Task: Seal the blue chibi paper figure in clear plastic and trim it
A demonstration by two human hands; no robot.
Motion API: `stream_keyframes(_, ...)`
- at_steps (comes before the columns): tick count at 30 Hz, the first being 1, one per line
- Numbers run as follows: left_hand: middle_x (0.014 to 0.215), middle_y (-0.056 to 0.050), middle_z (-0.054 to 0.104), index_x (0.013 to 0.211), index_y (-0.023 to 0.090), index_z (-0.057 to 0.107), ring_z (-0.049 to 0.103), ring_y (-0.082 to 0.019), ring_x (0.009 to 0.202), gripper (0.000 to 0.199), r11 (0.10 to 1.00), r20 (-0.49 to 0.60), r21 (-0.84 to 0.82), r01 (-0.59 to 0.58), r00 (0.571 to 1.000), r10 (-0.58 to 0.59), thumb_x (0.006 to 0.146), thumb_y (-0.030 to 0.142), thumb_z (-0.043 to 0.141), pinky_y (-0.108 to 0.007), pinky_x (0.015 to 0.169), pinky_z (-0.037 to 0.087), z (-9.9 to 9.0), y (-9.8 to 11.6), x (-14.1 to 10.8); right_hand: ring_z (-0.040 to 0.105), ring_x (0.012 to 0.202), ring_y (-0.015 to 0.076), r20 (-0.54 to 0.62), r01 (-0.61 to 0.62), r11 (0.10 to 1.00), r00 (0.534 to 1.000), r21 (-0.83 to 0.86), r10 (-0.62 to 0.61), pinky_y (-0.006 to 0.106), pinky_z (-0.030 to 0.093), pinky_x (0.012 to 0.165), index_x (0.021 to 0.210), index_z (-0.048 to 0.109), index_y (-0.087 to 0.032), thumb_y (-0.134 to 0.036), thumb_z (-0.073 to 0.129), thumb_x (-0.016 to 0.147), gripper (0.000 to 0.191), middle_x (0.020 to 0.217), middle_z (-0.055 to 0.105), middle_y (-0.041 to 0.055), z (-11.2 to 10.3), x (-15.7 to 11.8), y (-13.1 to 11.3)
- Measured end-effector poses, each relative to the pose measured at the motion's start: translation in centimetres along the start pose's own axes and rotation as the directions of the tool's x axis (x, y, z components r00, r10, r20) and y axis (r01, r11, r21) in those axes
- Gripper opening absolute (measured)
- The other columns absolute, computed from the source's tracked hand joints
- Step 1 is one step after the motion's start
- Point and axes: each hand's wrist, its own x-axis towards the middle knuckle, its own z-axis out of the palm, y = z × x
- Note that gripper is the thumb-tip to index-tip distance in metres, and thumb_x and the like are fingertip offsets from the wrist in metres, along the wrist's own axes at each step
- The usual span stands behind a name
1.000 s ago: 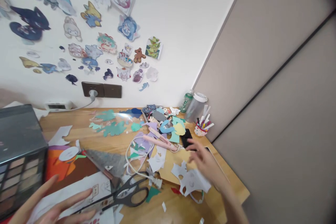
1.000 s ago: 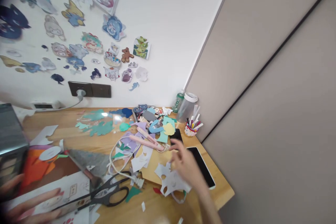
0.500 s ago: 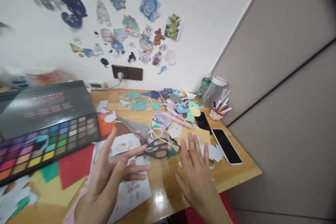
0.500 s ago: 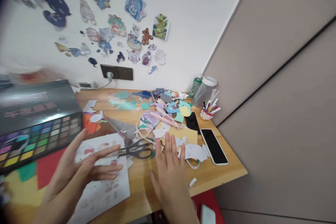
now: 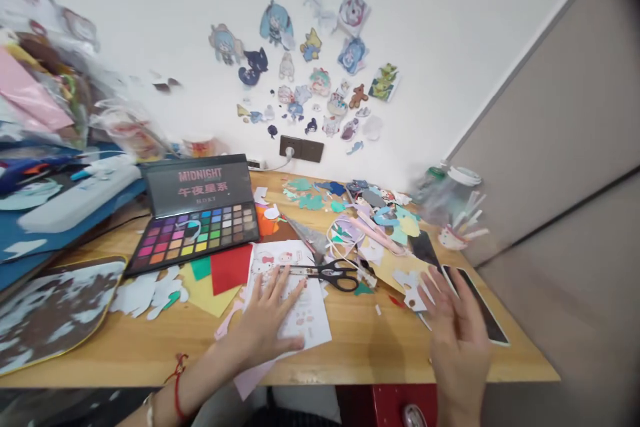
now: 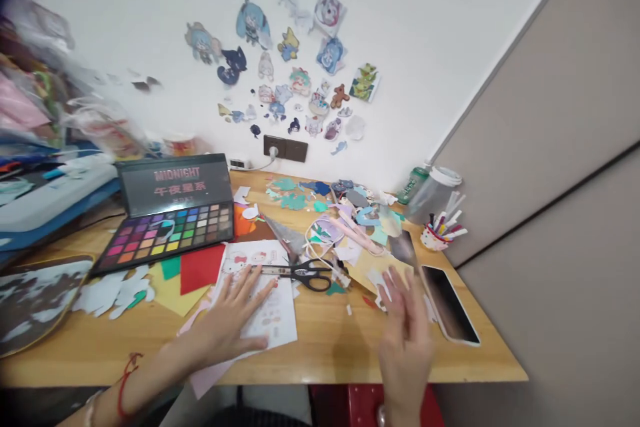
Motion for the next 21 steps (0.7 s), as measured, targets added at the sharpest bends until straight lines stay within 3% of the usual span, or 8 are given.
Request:
stream_keyframes(4,0.153,-0.017,0.013,0.142,0.031,0.030,0.009,-0.041,0.138,0.061,0.994,-0.189,0.041,-0.102,0.976,0.108,0.087,0.056,0.041,-0.066,0.103,0.014,3.1,-1.0,1.4,0.064,0.102,0.0285,-0.062,-0.156,0.949,0.982,0.273,0.179,0.047,0.053,0.083,0.134,0.043,-0.022,-0.034,0.058,0.085,0.053,0.118,0.063,0.0137,-0.6,-0.4,-0.9)
stream_keyframes(7,0.153,-0.016,0.013,0.140,0.030,0.035,0.006,-0.041,0.138,0.058,0.990,-0.198,-0.087,-0.110,0.976,0.090,0.088,0.055,0.040,-0.066,0.104,0.009,2.7,-0.6,2.6,0.066,0.099,0.0288,0.017,-0.243,0.879,0.966,0.409,0.259,0.041,0.057,0.075,0.132,0.045,-0.022,-0.032,0.063,0.082,0.054,0.114,0.065,0.0139,-0.9,-1.1,-0.7)
stream_keyframes(9,0.154,-0.013,0.014,0.140,0.027,0.036,0.002,-0.037,0.139,0.057,0.949,-0.185,-0.308,-0.071,0.983,0.013,0.089,0.053,0.038,-0.064,0.107,0.003,1.6,-0.4,2.9,0.066,0.098,0.0280,0.073,-0.306,0.839,0.949,0.450,0.307,0.039,0.058,0.073,0.132,0.044,-0.023,-0.031,0.062,0.083,0.054,0.114,0.065,0.0138,-0.6,-2.1,-0.1)
stream_keyframes(11,0.152,-0.012,0.021,0.140,0.023,0.035,0.006,-0.030,0.141,0.056,0.752,-0.136,-0.659,-0.003,0.984,-0.116,0.093,0.051,0.029,-0.057,0.111,0.004,0.4,0.0,2.7,0.064,0.102,0.0276,0.138,-0.355,0.800,0.933,0.484,0.331,0.040,0.058,0.074,0.135,0.040,-0.026,-0.031,0.058,0.085,0.053,0.119,0.063,0.0139,0.3,-3.6,0.6)
stream_keyframes(13,0.145,-0.015,0.037,0.138,0.018,0.039,0.028,-0.027,0.136,0.062,0.304,-0.004,-0.951,0.054,0.983,-0.185,0.093,0.054,0.016,-0.050,0.111,0.018,-0.5,0.5,2.3,0.063,0.106,0.0269,0.204,-0.394,0.776,0.919,0.493,0.337,0.041,0.057,0.077,0.137,0.036,-0.029,-0.031,0.053,0.089,0.051,0.124,0.060,0.0136,2.0,-5.7,1.4)
stream_keyframes(15,0.130,-0.020,0.053,0.138,0.015,0.034,0.059,-0.030,0.110,0.068,-0.130,0.122,-0.986,0.107,0.987,-0.109,0.090,0.060,0.021,-0.050,0.097,0.042,-0.9,1.3,1.6,0.062,0.107,0.0266,0.269,-0.420,0.780,0.906,0.464,0.327,0.043,0.056,0.078,0.138,0.033,-0.030,-0.033,0.048,0.091,0.049,0.125,0.060,0.0132,3.7,-8.0,2.5)
stream_keyframes(17,0.108,-0.016,0.066,0.138,0.020,0.028,0.071,-0.025,0.076,0.067,-0.269,0.178,-0.952,0.145,0.978,-0.105,0.085,0.054,0.048,-0.042,0.071,0.055,-0.6,2.0,0.7,0.062,0.107,0.0280,0.313,-0.389,0.824,0.910,0.413,0.273,0.048,0.055,0.080,0.140,0.028,-0.030,-0.036,0.046,0.091,0.052,0.123,0.061,0.0138,4.8,-9.8,4.1)
stream_keyframes(21,0.082,-0.007,0.070,0.131,0.021,0.032,0.069,-0.019,0.054,0.064,-0.240,0.189,-0.962,0.132,0.954,-0.233,0.080,0.048,0.061,-0.025,0.046,0.051,0.3,1.9,-1.9,0.065,0.100,0.0333,0.107,-0.098,0.988,0.990,0.116,0.086,0.054,0.055,0.078,0.142,0.030,-0.029,-0.046,0.054,0.083,0.066,0.121,0.062,0.0145,2.8,-10.1,7.8)
